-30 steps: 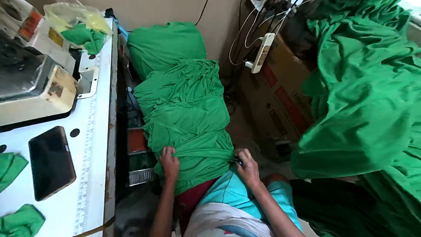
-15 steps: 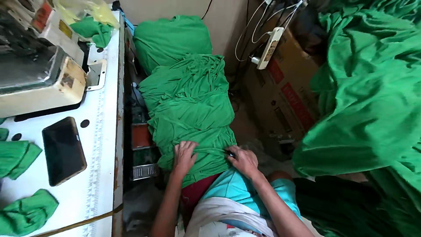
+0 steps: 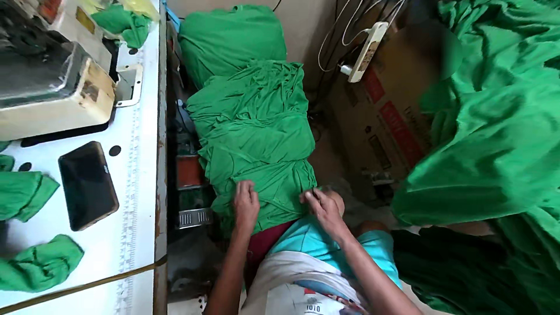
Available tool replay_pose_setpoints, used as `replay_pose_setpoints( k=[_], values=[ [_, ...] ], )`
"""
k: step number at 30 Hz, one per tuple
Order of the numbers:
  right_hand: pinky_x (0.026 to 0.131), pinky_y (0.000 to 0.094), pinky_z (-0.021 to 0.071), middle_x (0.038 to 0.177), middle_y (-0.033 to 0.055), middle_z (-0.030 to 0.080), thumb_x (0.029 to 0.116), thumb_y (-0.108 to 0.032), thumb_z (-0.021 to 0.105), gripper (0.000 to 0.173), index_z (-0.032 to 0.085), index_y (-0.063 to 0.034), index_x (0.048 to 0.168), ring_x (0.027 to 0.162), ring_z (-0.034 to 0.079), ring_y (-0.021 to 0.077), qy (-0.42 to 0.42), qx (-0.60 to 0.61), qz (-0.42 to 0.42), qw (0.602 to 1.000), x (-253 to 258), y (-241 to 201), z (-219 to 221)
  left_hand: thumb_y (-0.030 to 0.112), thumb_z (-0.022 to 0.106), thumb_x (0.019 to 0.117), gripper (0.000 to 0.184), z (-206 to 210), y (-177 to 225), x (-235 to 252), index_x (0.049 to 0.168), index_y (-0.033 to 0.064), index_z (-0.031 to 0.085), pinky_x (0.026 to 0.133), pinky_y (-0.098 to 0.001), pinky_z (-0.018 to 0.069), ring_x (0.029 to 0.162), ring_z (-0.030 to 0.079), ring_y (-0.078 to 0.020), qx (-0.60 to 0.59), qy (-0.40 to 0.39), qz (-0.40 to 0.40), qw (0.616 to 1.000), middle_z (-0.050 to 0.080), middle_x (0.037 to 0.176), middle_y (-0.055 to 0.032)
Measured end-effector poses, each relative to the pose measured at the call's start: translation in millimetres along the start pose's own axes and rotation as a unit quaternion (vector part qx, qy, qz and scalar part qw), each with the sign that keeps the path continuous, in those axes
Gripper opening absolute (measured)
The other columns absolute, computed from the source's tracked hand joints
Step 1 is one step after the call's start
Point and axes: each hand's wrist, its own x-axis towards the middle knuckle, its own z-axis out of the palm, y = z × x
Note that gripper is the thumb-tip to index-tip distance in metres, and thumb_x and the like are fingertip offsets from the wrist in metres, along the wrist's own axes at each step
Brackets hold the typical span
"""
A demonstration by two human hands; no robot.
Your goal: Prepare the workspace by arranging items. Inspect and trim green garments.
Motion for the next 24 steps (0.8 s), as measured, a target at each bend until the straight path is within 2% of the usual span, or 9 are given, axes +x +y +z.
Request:
replay_pose_setpoints(
  k=[1, 3, 6, 8, 9, 11, 14, 19, 24],
  values=[
    [0.065, 0.0243, 0.0525, 0.1, 0.0073, 0.07, 0.1104, -0.019, 0.038, 0.036, 0.064, 0.0047, 0.116, 0.069, 0.06, 0.0056, 0.003, 0.066, 0.039, 0.997, 9, 0, 6, 0.006, 0.046, 0.1038, 0.028, 6, 5, -2, 0.123, -0.008, 0.061, 0.085, -0.0421, 0.0579, 0.095, 0.069, -0.0278, -0.059, -0.022, 0.004, 0.998, 0.068, 0.113, -0.022],
    [0.057, 0.0193, 0.0468, 0.092, 0.0009, 0.069, 0.1109, -0.019, 0.036, 0.034, 0.062, 0.0032, 0.118, 0.06, 0.053, 0.0015, -0.001, 0.195, 0.109, 0.975, 27, 10, 24, 0.008, 0.041, 0.1059, 0.031, 19, 11, -4, 0.127, -0.0068, 0.059, 0.08, -0.0376, 0.0581, 0.087, 0.069, -0.022, -0.139, -0.104, 0.005, 0.985, 0.068, 0.107, -0.0183],
    [0.051, 0.0195, 0.0379, 0.081, 0.0, 0.064, 0.1139, -0.028, 0.031, 0.043, 0.058, 0.0031, 0.124, 0.052, 0.043, 0.0026, -0.043, 0.256, 0.235, 0.937, 42, 30, 44, 0.006, 0.041, 0.1045, 0.033, 39, -2, -6, 0.13, -0.0064, 0.058, 0.088, -0.0427, 0.0562, 0.097, 0.068, -0.0277, -0.097, -0.193, 0.002, 0.976, 0.067, 0.111, -0.021],
    [0.047, 0.0192, 0.0361, 0.078, -0.0008, 0.063, 0.1139, -0.038, 0.021, 0.053, 0.055, -0.0001, 0.128, 0.048, 0.041, 0.0028, -0.064, 0.275, 0.268, 0.921, 47, 35, 44, 0.003, 0.048, 0.0992, 0.033, 44, -10, -8, 0.129, -0.0042, 0.059, 0.089, -0.0425, 0.0555, 0.1, 0.067, -0.0289, -0.062, -0.212, 0.028, 0.975, 0.064, 0.117, -0.0217],
    [0.046, 0.0194, 0.0358, 0.077, -0.0011, 0.062, 0.1135, -0.041, 0.018, 0.055, 0.053, -0.0019, 0.128, 0.048, 0.041, 0.0033, -0.07, 0.288, 0.273, 0.915, 47, 35, 42, 0.005, 0.053, 0.097, 0.035, 42, -9, -8, 0.13, -0.0009, 0.061, 0.088, -0.0402, 0.0557, 0.1, 0.066, -0.0277, -0.052, -0.229, 0.039, 0.971, 0.062, 0.123, -0.0211],
    [0.046, 0.0191, 0.0356, 0.076, -0.0009, 0.06, 0.1139, -0.039, 0.018, 0.05, 0.05, -0.0023, 0.128, 0.047, 0.041, 0.0038, -0.067, 0.308, 0.279, 0.907, 44, 37, 41, 0.014, 0.062, 0.0987, 0.03, 41, -9, -9, 0.126, 0.0018, 0.068, 0.093, -0.0379, 0.0551, 0.107, 0.065, -0.0271, -0.023, -0.252, 0.061, 0.966, 0.061, 0.128, -0.0207],
    [0.046, 0.0187, 0.0356, 0.075, -0.001, 0.056, 0.1142, -0.032, 0.026, 0.037, 0.046, -0.0034, 0.124, 0.048, 0.041, 0.0038, -0.066, 0.303, 0.271, 0.911, 42, 36, 41, 0.015, 0.058, 0.1025, 0.024, 41, -9, -5, 0.11, -0.0021, 0.074, 0.099, -0.0399, 0.0529, 0.107, 0.068, -0.0278, -0.008, -0.225, 0.072, 0.972, 0.069, 0.116, -0.0197],
    [0.055, 0.0211, 0.0418, 0.077, -0.0018, 0.053, 0.1111, -0.021, 0.041, 0.019, 0.046, -0.0034, 0.117, 0.057, 0.047, 0.0051, -0.12, 0.238, 0.234, 0.935, 35, 31, 33, 0.014, 0.053, 0.1058, 0.025, 34, -11, 3, 0.115, -0.0037, 0.068, 0.084, -0.0354, 0.0604, 0.089, 0.071, -0.0212, -0.084, -0.236, 0.006, 0.968, 0.068, 0.113, -0.0184],
    [0.067, 0.0278, 0.0486, 0.086, 0.0056, 0.059, 0.1037, -0.017, 0.057, 0.026, 0.052, 0.0039, 0.118, 0.07, 0.056, 0.0099, -0.207, 0.134, 0.183, 0.952, 31, 27, 27, 0.013, 0.051, 0.1067, 0.025, 38, -16, 4, 0.113, -0.0059, 0.066, 0.079, -0.0331, 0.0616, 0.083, 0.071, -0.0196, -0.089, -0.214, 0.028, 0.972, 0.063, 0.114, -0.0205]
  ],
)
